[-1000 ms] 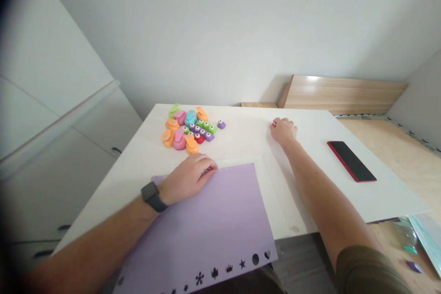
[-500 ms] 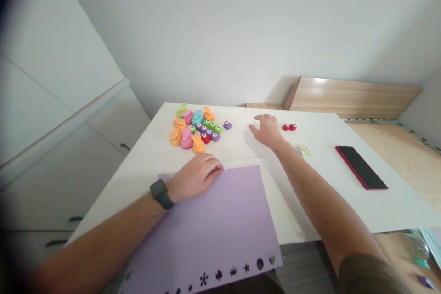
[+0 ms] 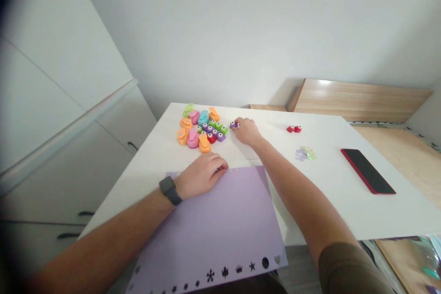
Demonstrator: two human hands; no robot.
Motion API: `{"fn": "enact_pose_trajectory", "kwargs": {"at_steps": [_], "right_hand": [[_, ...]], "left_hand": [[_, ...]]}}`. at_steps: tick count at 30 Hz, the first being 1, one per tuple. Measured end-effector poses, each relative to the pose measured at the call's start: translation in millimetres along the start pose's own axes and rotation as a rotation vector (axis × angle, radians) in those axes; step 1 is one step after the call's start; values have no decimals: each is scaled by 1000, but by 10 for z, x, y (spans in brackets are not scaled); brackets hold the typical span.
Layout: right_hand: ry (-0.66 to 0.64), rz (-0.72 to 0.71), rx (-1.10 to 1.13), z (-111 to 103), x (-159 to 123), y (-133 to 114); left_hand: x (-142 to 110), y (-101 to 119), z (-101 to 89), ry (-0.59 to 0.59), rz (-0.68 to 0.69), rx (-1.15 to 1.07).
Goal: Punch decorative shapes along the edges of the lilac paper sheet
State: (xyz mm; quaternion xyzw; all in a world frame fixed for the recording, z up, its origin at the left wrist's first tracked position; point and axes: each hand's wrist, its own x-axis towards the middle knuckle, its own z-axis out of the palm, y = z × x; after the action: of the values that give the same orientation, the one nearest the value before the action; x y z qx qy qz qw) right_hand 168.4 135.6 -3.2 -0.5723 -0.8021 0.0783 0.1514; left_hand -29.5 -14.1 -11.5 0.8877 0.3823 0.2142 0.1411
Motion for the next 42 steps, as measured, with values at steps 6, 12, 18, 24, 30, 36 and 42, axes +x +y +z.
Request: {"fn": "enact_pose_trajectory", "kwargs": {"at_steps": [6, 12, 18, 24, 30, 36, 42], "right_hand": [[-171, -31, 760, -286, -493, 141], [-389, 20, 1289, -641, -994, 162], [-407, -10, 1232, -594, -1166, 203], [-438, -132, 802, -538, -1172, 279], [-449, -252, 540, -600, -1193, 261], [-509, -249, 507, -585, -1222, 249], [-530, -335, 447, -583, -1235, 211]], "left_hand": [[1, 0, 6, 3, 15, 8], [8, -2, 29, -2, 20, 8], [21, -2, 34, -12, 16, 2], [29, -5, 42, 0, 15, -4], [32, 4, 44, 24, 14, -5], [29, 11, 37, 24, 9, -2], [29, 21, 25, 29, 10, -10]]}}
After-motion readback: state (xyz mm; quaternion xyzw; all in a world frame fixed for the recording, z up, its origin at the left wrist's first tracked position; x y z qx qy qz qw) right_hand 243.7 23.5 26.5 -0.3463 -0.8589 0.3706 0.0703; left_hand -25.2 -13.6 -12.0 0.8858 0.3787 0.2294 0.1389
